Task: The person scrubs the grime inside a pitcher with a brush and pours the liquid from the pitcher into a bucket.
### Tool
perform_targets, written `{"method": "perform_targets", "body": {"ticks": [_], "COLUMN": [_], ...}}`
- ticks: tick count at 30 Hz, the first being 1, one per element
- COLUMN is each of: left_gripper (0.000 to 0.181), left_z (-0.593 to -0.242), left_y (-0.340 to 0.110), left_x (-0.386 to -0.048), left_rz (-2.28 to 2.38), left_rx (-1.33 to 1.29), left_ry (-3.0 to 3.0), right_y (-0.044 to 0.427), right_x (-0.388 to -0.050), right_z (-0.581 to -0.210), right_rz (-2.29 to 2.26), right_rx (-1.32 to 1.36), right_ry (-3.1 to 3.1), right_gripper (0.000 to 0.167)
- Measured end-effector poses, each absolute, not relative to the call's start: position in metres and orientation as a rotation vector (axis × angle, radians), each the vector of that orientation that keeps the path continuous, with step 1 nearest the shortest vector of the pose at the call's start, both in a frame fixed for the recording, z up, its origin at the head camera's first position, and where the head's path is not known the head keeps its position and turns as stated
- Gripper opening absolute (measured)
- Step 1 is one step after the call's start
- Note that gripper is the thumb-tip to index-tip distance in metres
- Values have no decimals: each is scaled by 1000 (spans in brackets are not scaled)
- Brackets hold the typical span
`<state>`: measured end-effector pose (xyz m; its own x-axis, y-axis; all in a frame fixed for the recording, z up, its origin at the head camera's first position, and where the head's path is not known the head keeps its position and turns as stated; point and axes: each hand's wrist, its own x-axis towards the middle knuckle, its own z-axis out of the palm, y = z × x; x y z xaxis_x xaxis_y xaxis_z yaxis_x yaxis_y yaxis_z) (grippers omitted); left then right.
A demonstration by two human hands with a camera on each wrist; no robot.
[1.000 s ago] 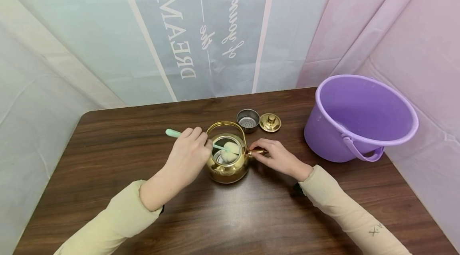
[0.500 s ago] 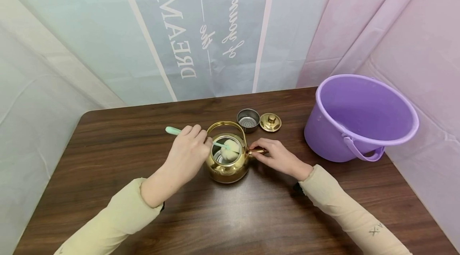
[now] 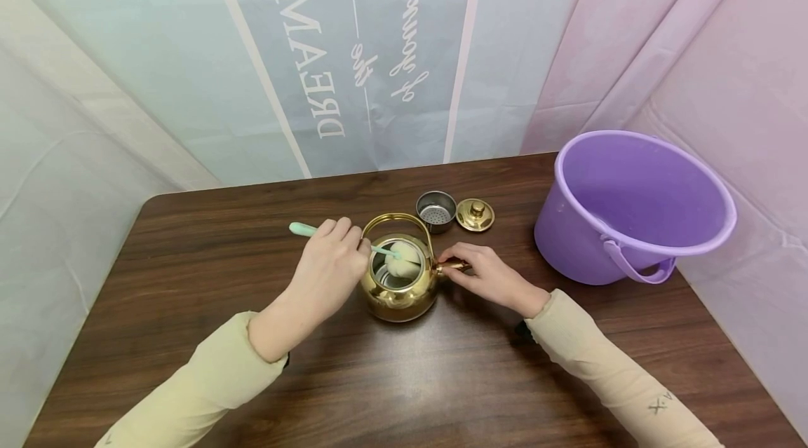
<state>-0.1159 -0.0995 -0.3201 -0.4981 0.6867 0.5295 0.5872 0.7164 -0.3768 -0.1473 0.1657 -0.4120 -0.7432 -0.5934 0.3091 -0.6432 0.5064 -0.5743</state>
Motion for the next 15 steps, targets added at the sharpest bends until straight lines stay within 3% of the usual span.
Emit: {"method": "perform_targets", "body": {"ticks": [9,15], "left_gripper": [37,40], "left_z": [-320,-318], "left_y": [-96,-96], "left_x": [-109,-108], "left_rz": [300,323], "left_rx": [-939,-926], "left_ry": [-2218,-2190], "right_y": [165,165], "right_x": [-147,-147], "right_z": [-412,-411], "right_rz": [1063,1061], "right_rx": [1102,1102], "right_ry": [-2658,-2659], "right_gripper": [13,13]}}
